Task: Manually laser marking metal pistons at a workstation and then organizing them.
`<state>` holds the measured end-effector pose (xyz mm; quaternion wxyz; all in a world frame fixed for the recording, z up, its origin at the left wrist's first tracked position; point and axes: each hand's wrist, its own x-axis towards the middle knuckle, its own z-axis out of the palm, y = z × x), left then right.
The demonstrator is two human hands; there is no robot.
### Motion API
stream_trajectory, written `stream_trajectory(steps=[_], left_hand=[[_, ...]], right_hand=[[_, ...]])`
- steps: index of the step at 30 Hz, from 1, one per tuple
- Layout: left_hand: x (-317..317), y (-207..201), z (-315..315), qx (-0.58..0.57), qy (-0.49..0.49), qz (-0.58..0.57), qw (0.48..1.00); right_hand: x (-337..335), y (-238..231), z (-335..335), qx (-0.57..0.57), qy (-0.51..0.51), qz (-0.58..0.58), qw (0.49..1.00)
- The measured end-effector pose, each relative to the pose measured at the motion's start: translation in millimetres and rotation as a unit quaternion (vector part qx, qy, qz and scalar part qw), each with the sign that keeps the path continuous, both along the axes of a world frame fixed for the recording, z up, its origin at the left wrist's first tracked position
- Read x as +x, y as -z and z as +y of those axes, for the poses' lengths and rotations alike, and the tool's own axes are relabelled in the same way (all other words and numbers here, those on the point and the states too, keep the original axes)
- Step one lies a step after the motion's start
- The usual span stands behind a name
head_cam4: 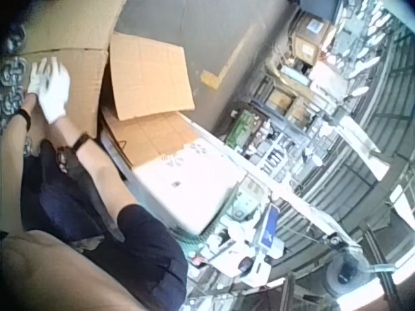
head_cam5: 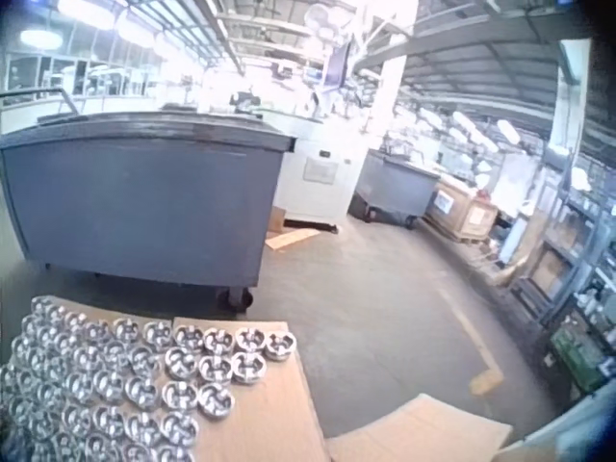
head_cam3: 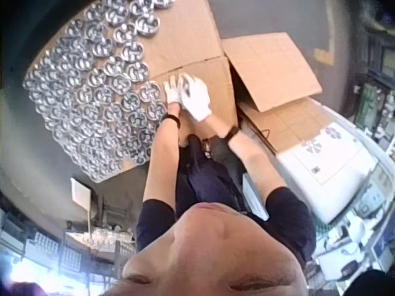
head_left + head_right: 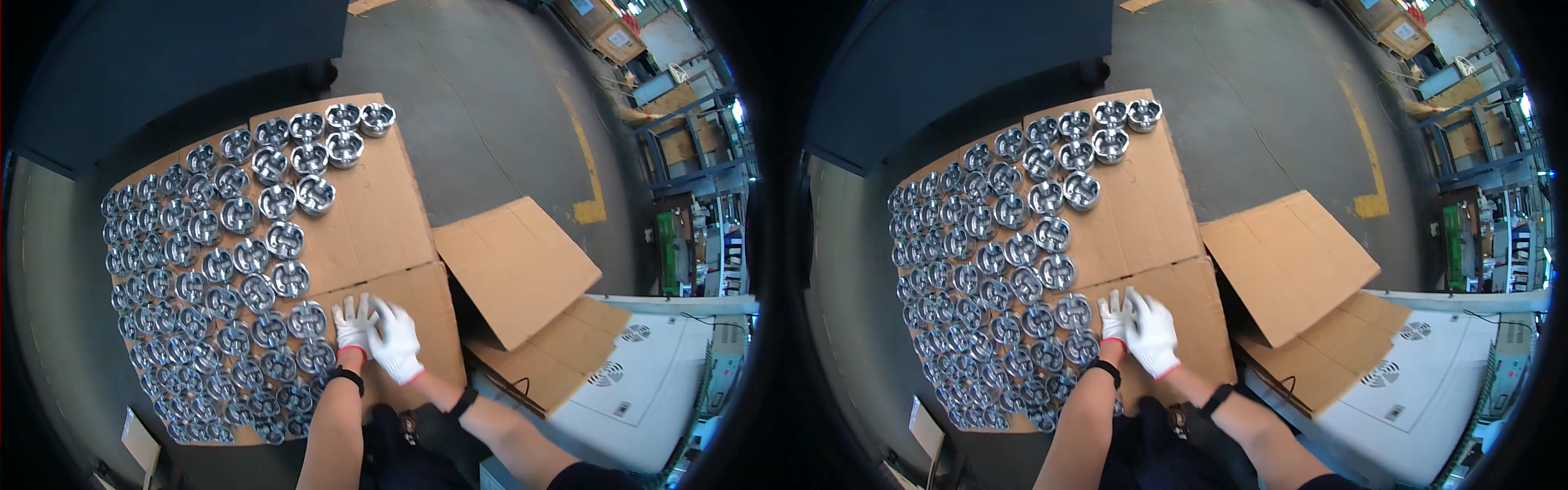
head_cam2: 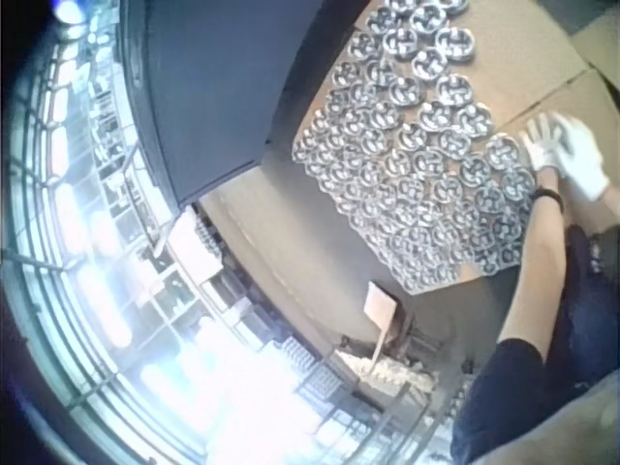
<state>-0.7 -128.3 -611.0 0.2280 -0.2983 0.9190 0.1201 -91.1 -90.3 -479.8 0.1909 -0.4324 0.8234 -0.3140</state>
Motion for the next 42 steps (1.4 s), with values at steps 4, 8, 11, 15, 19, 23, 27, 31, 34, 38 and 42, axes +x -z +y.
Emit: stream_trajectory(steps=[4, 8, 11, 15, 19, 23, 27, 31, 34, 38, 42], left_hand=[[-28.6, -117.0, 28.8, 0.191, 0.049, -0.077, 0.977], [68.7, -188.2, 95.3, 0.147, 0.079, -0.022, 0.986], [143.3, -258.6, 131.2, 0.211, -0.015, -0.045, 0.976], [252.1, -346.3, 133.3, 0.378, -0.301, -0.145, 0.863], [350.9, -405.7, 118.5, 0.443, -0.541, -0.048, 0.713], [355.3, -453.3, 76.7, 0.402, -0.461, -0.137, 0.779], [305.3, -485.4, 8.1, 0.404, -0.290, -0.133, 0.857], [160.5, -487.0, -35.5, 0.413, -0.084, -0.092, 0.902], [90.4, -502.5, 39.6, 0.447, 0.050, -0.084, 0.889], [78.4, -550.6, 182.6, 0.510, 0.166, -0.091, 0.839], [76.1, -630.4, 278.1, 0.468, 0.329, -0.012, 0.820]], right_hand=[[3.0, -48.4, 165.0, 0.241, 0.106, -0.062, 0.963], [41.3, -115.7, 272.2, 0.442, 0.157, -0.175, 0.866], [69.0, -163.1, 341.8, 0.530, 0.234, -0.244, 0.778], [100.6, -186.7, 409.2, 0.519, 0.294, -0.285, 0.750], [82.0, -226.7, 383.7, 0.394, 0.305, -0.311, 0.809], [61.0, -327.6, 362.3, 0.187, 0.303, -0.344, 0.868], [108.7, -357.6, 411.8, -0.002, 0.424, -0.413, 0.806], [211.0, -395.5, 480.2, 0.028, 0.581, -0.357, 0.731], [325.0, -394.8, 524.8, 0.149, 0.679, -0.344, 0.631], [538.1, -357.3, 540.3, 0.198, 0.753, -0.318, 0.540], [584.1, -375.7, 513.8, 0.167, 0.768, -0.423, 0.450]])
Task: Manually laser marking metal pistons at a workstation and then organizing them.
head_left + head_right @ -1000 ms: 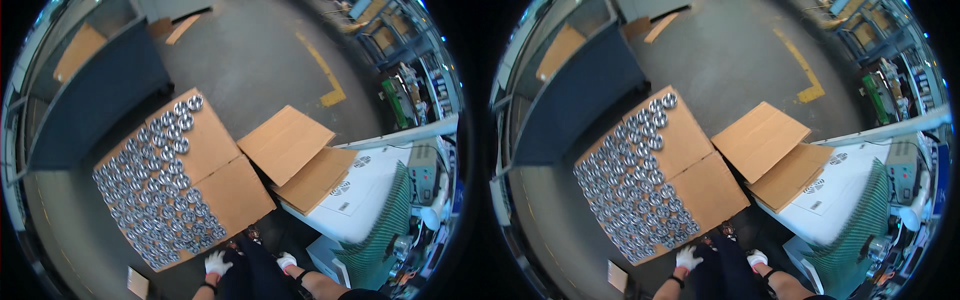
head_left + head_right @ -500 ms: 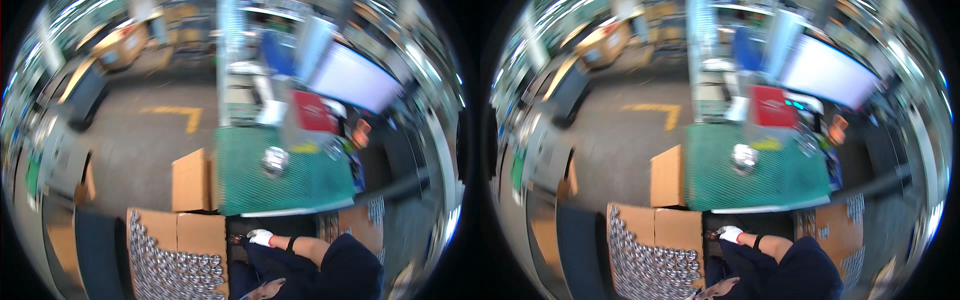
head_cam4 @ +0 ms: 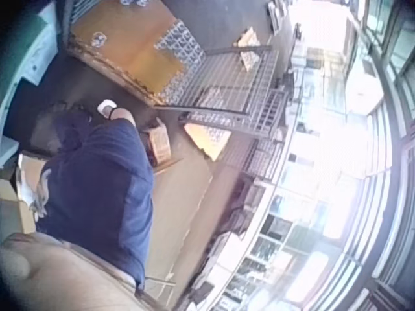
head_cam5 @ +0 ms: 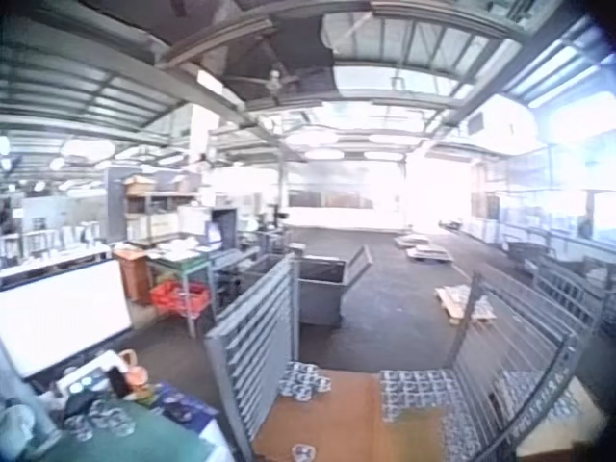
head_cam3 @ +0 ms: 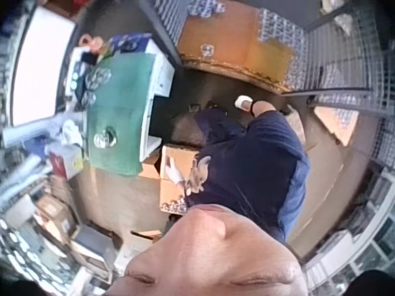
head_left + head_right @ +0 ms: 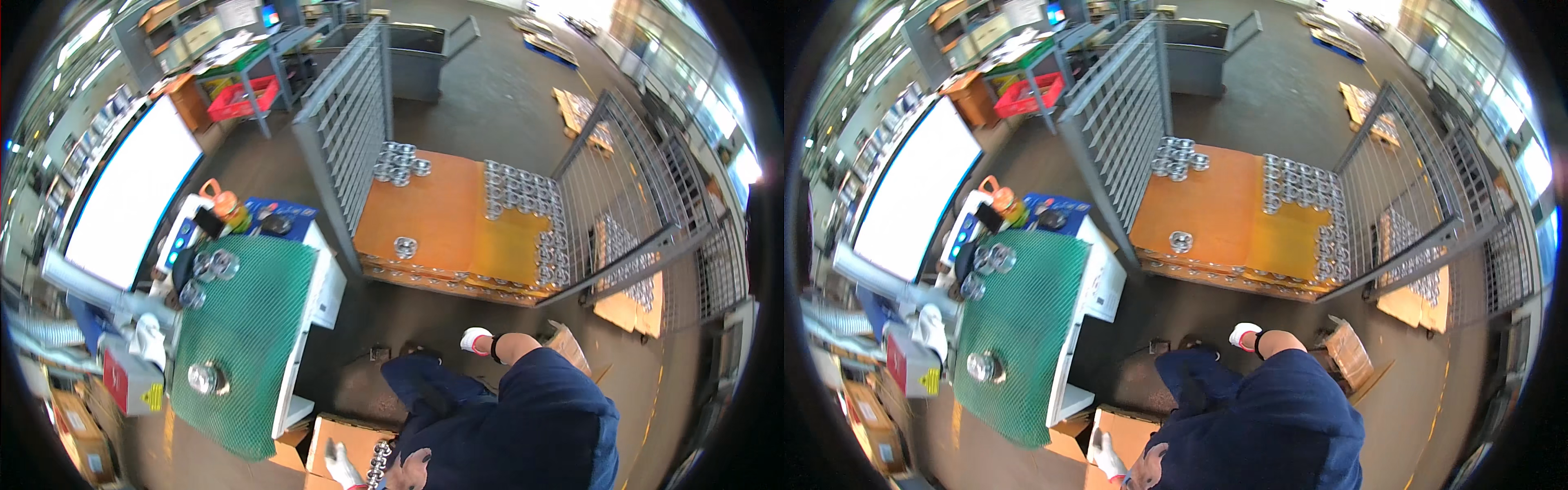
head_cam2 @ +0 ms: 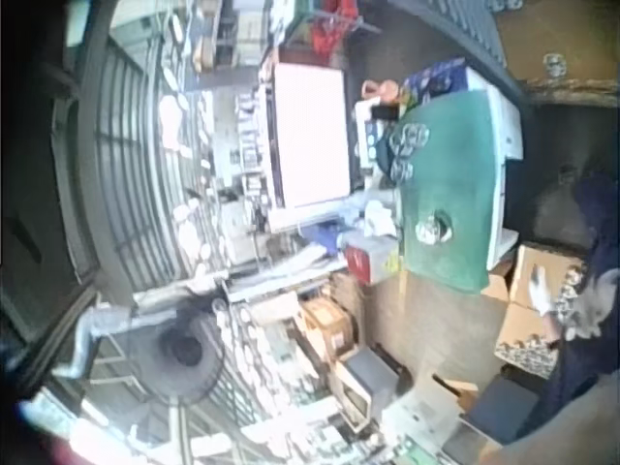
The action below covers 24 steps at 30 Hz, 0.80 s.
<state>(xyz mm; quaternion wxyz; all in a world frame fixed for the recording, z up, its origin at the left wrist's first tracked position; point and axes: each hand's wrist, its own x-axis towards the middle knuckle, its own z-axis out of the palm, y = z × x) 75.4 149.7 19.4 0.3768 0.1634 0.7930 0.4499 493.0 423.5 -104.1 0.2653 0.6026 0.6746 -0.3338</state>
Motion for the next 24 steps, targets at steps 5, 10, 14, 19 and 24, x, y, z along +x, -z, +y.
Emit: stream_trajectory(steps=[5, 10, 14, 19, 24], left_hand=[[16.8, -112.8, 163.2, 0.101, 0.067, 0.106, 0.987], [41.6, -176.8, 340.3, 0.222, 0.096, 0.243, 0.939], [84.1, -192.6, 493.7, 0.319, 0.254, 0.343, 0.846], [173.8, -225.6, 646.2, 0.259, -0.020, 0.150, 0.954], [235.4, -207.3, 784.0, 0.285, 0.025, 0.145, 0.947]], right_hand=[[77.5, 36.9, -3.8, 0.005, 0.174, 0.046, 0.984], [126.0, -23.8, 101.1, 0.068, 0.284, 0.045, 0.955], [208.9, -28.3, 227.3, 0.081, 0.316, -0.023, 0.945], [300.5, -14.9, 367.1, 0.127, 0.337, -0.052, 0.931], [354.1, 45.3, 459.8, 0.105, 0.321, -0.114, 0.934]])
